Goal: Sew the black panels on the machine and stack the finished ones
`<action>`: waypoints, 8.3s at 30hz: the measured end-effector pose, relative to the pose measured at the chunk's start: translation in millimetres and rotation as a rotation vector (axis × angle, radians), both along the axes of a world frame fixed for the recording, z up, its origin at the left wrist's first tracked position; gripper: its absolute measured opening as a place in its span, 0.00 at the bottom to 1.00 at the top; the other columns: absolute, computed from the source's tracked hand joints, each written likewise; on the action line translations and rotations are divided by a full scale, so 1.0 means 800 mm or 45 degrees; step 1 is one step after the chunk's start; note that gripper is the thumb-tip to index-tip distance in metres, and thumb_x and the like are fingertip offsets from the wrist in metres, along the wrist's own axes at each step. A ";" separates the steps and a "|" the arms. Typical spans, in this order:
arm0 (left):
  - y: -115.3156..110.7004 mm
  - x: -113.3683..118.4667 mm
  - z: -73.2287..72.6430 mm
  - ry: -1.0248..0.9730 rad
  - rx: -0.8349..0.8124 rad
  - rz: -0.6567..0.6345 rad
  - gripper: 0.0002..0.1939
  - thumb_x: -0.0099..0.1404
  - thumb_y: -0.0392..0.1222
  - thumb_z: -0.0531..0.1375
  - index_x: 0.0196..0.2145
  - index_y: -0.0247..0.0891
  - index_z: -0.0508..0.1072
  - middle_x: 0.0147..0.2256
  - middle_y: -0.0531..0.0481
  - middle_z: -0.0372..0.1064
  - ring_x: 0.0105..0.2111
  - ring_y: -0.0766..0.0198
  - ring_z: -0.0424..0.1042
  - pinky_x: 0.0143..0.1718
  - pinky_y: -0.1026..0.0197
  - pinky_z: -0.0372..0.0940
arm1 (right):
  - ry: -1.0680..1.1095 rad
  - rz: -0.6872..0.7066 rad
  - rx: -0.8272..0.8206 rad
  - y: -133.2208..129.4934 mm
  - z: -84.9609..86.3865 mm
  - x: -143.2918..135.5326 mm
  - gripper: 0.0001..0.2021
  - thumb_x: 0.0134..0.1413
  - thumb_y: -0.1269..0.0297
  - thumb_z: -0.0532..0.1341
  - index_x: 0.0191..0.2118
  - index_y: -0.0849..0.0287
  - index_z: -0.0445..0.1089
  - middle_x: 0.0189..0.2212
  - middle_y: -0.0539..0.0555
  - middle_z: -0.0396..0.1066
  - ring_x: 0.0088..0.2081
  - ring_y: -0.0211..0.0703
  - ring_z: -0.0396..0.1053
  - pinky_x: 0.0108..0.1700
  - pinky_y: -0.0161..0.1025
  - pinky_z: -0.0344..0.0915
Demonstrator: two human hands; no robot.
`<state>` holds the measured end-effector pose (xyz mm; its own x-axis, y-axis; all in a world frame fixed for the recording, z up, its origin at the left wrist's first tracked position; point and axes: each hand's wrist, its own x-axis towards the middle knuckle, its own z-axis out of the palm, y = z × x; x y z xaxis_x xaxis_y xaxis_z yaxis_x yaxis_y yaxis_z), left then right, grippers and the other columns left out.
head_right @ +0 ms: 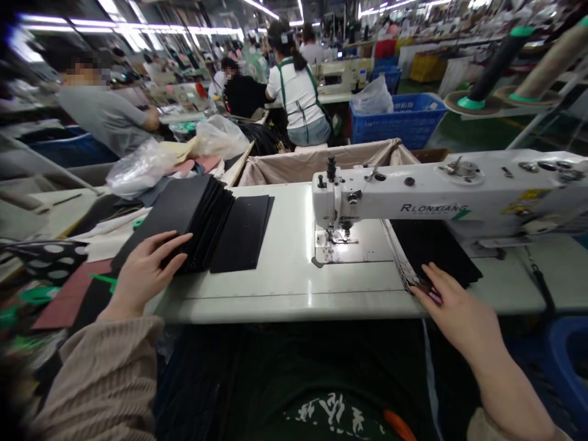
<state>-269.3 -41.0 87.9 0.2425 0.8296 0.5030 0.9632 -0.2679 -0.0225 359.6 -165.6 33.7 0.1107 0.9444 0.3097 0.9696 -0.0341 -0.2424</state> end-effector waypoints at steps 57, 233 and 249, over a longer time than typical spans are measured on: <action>0.046 0.339 -0.105 -0.164 -0.706 -0.795 0.29 0.70 0.50 0.55 0.66 0.45 0.56 0.68 0.47 0.49 0.69 0.54 0.45 0.69 0.44 0.42 | -0.163 0.536 -0.358 0.148 -0.040 -0.166 0.24 0.65 0.60 0.49 0.66 0.47 0.58 0.64 0.51 0.61 0.43 0.47 0.74 0.38 0.42 0.69; -0.124 0.243 -0.089 -0.298 -0.948 -0.672 0.11 0.72 0.43 0.52 0.45 0.46 0.74 0.64 0.51 0.57 0.68 0.52 0.47 0.67 0.38 0.42 | 0.597 0.515 0.059 0.098 -0.036 -0.123 0.17 0.62 0.66 0.54 0.55 0.53 0.69 0.45 0.54 0.75 0.45 0.45 0.72 0.47 0.39 0.67; -0.108 0.441 -0.122 -0.299 -0.600 -0.795 0.08 0.71 0.42 0.56 0.45 0.40 0.72 0.40 0.46 0.69 0.40 0.57 0.66 0.43 0.54 0.64 | 0.547 0.037 -0.318 -0.060 -0.050 -0.093 0.13 0.64 0.52 0.55 0.45 0.53 0.69 0.34 0.50 0.77 0.35 0.43 0.75 0.34 0.36 0.64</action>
<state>83.9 -127.0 -9.6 0.6618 0.7134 0.2305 0.5985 -0.6879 0.4107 285.1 -213.5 -6.4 0.1509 0.9885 0.0061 0.7855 -0.1161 -0.6079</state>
